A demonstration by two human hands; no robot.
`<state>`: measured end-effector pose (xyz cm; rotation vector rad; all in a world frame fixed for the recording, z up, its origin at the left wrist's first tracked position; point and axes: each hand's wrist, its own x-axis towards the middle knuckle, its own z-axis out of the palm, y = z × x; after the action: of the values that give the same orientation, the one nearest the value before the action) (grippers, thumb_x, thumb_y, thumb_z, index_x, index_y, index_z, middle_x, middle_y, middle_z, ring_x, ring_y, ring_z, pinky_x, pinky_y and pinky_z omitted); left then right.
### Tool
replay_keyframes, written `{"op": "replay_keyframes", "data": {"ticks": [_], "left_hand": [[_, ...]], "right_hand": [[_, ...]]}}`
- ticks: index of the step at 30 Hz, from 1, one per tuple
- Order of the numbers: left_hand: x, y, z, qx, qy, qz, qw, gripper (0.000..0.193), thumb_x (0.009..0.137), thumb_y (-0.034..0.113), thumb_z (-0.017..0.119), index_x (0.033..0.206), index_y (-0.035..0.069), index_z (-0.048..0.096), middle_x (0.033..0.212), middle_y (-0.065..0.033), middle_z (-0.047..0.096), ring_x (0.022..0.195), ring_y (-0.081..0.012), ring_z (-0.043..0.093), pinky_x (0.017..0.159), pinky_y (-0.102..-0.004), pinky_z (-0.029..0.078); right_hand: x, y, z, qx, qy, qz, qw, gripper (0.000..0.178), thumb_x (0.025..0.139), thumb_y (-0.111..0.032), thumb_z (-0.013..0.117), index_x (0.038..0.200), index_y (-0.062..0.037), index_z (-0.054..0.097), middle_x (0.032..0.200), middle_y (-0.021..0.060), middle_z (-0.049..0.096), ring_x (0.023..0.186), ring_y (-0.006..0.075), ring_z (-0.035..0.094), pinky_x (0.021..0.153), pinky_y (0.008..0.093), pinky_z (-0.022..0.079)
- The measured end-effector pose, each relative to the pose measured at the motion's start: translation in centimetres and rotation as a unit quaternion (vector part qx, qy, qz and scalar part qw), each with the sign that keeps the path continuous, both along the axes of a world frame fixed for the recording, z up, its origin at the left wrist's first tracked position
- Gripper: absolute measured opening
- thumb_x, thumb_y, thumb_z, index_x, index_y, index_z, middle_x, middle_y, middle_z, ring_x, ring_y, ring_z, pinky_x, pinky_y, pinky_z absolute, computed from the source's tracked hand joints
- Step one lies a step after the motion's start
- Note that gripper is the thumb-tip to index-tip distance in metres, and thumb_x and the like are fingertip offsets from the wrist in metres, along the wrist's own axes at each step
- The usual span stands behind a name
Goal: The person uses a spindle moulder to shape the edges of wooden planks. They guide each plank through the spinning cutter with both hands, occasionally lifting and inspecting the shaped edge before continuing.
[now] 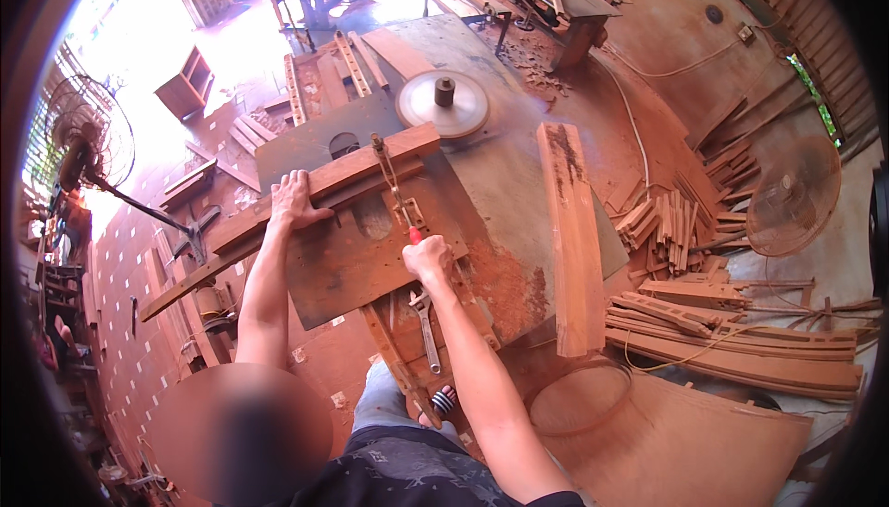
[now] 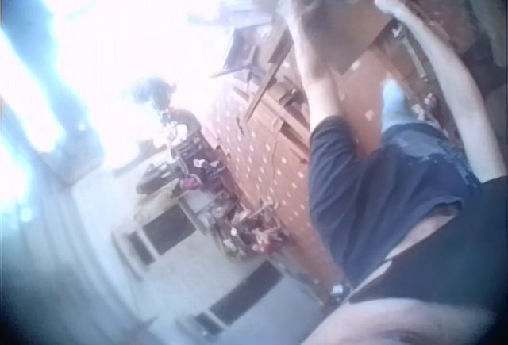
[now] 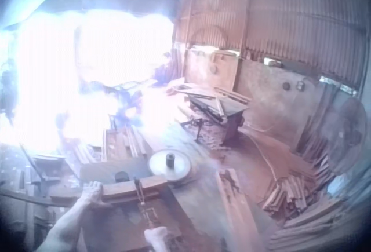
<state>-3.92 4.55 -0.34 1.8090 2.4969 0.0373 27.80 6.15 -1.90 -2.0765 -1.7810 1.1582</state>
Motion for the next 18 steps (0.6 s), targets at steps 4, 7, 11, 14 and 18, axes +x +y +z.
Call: {"op": "replay_keyframes", "data": {"ticks": [4, 7, 11, 14, 18], "left_hand": [[0.0, 0.2, -0.2, 0.002, -0.007, 0.000, 1.000, 0.103, 0.059, 0.062, 0.093, 0.134, 0.003, 0.054, 0.128, -0.0153, 0.061, 0.129, -0.0354, 0.056, 0.105, -0.0530, 0.043], [-0.1, 0.2, -0.2, -0.005, -0.008, 0.001, 1.000, 0.104, 0.059, 0.062, 0.093, 0.134, 0.003, 0.053, 0.128, -0.0162, 0.061, 0.129, -0.0360, 0.055, 0.106, -0.0532, 0.042], [-0.2, 0.1, -0.3, -0.002, -0.012, 0.003, 1.000, 0.103, 0.059, 0.061, 0.092, 0.134, 0.002, 0.052, 0.128, -0.0172, 0.060, 0.128, -0.0371, 0.055, 0.107, -0.0535, 0.041], [0.0, 0.3, 0.1, -0.005, -0.017, 0.003, 1.000, 0.103, 0.059, 0.060, 0.093, 0.134, 0.002, 0.052, 0.128, -0.0174, 0.060, 0.128, -0.0370, 0.055, 0.106, -0.0532, 0.041], [-0.2, 0.6, -0.2, -0.001, -0.017, -0.001, 1.000, 0.102, 0.059, 0.059, 0.093, 0.134, 0.002, 0.053, 0.129, -0.0172, 0.060, 0.127, -0.0368, 0.055, 0.105, -0.0528, 0.042]], "right_hand": [[0.0, 0.1, 0.3, 0.003, 0.008, -0.002, 1.000, 0.036, 0.089, -0.029, 0.066, 0.093, 0.0050, 0.079, 0.103, 0.0333, 0.075, 0.103, 0.0480, 0.075, 0.090, 0.0509, 0.061], [0.0, 0.1, 1.5, -0.021, 0.029, -0.013, 0.999, 0.037, 0.089, -0.027, 0.066, 0.095, 0.0079, 0.077, 0.107, 0.0360, 0.074, 0.108, 0.0490, 0.073, 0.095, 0.0515, 0.059], [-0.1, -0.1, 1.6, -0.011, 0.029, -0.020, 0.999, 0.037, 0.089, -0.026, 0.067, 0.093, 0.0091, 0.077, 0.104, 0.0378, 0.073, 0.107, 0.0501, 0.073, 0.096, 0.0522, 0.058], [-0.3, 0.3, -0.3, 0.008, 0.031, -0.019, 0.999, 0.037, 0.090, -0.027, 0.067, 0.088, 0.0090, 0.076, 0.099, 0.0382, 0.073, 0.103, 0.0503, 0.073, 0.095, 0.0527, 0.058], [-0.5, 0.7, -2.5, 0.029, 0.021, -0.006, 0.999, 0.038, 0.090, -0.027, 0.067, 0.085, 0.0093, 0.076, 0.096, 0.0386, 0.072, 0.101, 0.0504, 0.074, 0.094, 0.0534, 0.058]]}}
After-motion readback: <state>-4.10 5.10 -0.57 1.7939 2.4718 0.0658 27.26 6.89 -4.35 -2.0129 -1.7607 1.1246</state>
